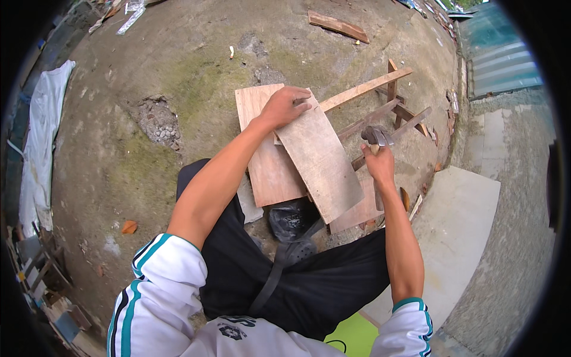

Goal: The person assembles a small wooden stool by hammering nails into wooden planks and attaching them to a frame. They position the planks, drive nails with a hammer, and lift the assembled structure to inspect it.

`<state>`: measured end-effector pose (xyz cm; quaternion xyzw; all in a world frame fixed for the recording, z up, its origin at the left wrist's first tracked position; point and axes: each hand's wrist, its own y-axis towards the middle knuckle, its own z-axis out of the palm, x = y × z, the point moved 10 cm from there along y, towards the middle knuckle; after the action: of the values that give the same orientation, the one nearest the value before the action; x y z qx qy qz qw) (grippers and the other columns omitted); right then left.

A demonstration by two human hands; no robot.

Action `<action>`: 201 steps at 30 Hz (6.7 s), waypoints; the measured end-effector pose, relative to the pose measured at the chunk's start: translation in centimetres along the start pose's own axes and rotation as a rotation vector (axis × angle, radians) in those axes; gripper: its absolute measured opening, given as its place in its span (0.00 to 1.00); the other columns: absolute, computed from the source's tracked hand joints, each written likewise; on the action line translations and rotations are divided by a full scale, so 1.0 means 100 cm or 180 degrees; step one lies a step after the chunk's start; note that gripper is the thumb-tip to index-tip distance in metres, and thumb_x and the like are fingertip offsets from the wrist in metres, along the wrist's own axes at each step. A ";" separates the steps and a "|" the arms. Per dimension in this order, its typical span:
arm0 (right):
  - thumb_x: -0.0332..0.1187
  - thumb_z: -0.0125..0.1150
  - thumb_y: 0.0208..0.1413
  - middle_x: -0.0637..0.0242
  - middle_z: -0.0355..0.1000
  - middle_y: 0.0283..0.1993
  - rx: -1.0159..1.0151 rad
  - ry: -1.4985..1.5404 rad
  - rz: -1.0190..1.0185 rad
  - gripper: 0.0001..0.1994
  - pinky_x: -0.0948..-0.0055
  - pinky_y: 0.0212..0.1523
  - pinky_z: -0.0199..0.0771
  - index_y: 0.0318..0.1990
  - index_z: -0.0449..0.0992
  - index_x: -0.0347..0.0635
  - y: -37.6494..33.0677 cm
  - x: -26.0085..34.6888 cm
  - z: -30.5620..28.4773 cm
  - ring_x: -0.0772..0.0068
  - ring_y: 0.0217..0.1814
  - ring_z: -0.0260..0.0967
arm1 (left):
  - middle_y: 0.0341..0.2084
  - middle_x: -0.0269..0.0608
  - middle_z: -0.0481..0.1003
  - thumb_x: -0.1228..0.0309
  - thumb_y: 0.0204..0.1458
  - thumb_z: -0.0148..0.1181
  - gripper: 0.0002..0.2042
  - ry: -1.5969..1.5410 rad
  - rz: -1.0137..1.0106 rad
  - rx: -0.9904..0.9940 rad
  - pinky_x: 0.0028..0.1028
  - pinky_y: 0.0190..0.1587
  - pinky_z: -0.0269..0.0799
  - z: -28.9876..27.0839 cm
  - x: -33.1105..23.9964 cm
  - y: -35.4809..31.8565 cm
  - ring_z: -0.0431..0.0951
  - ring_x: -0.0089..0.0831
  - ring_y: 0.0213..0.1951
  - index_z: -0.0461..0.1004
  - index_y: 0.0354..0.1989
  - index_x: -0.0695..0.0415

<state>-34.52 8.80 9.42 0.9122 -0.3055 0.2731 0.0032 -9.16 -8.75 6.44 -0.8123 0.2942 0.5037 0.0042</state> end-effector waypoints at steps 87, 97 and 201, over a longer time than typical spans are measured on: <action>0.44 0.71 0.50 0.64 0.69 0.21 -0.0091 0.0274 0.1755 0.19 0.66 0.18 0.67 0.29 0.74 0.36 -0.018 -0.253 -0.042 0.67 0.17 0.68 | 0.69 0.72 0.46 0.46 0.27 0.71 0.68 0.0671 -0.1963 0.1047 0.41 0.72 0.51 -0.037 0.141 -0.072 0.48 0.60 0.71 0.32 0.73 0.68; 0.41 0.69 0.46 0.61 0.74 0.25 0.2431 0.0457 0.1947 0.15 0.62 0.24 0.70 0.28 0.79 0.35 -0.087 -0.324 0.113 0.68 0.21 0.69 | 0.70 0.69 0.46 0.43 0.36 0.69 0.52 0.1523 -0.1503 0.1252 0.52 0.71 0.46 -0.039 0.106 -0.046 0.42 0.62 0.72 0.55 0.71 0.53; 0.40 0.57 0.52 0.28 0.71 0.49 0.0973 -0.0430 -0.1647 0.36 0.50 0.59 0.68 0.67 0.55 0.32 0.043 0.183 0.127 0.30 0.53 0.71 | 0.43 0.54 0.79 0.44 0.49 0.66 0.36 -0.1178 -0.2894 0.1309 0.36 0.45 0.78 0.001 0.134 -0.108 0.83 0.40 0.40 0.73 0.55 0.67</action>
<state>-18.47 -7.08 7.08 0.9657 -0.0179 0.2448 -0.0850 0.23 -6.13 -7.75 -0.7378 -0.0005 0.5179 0.4330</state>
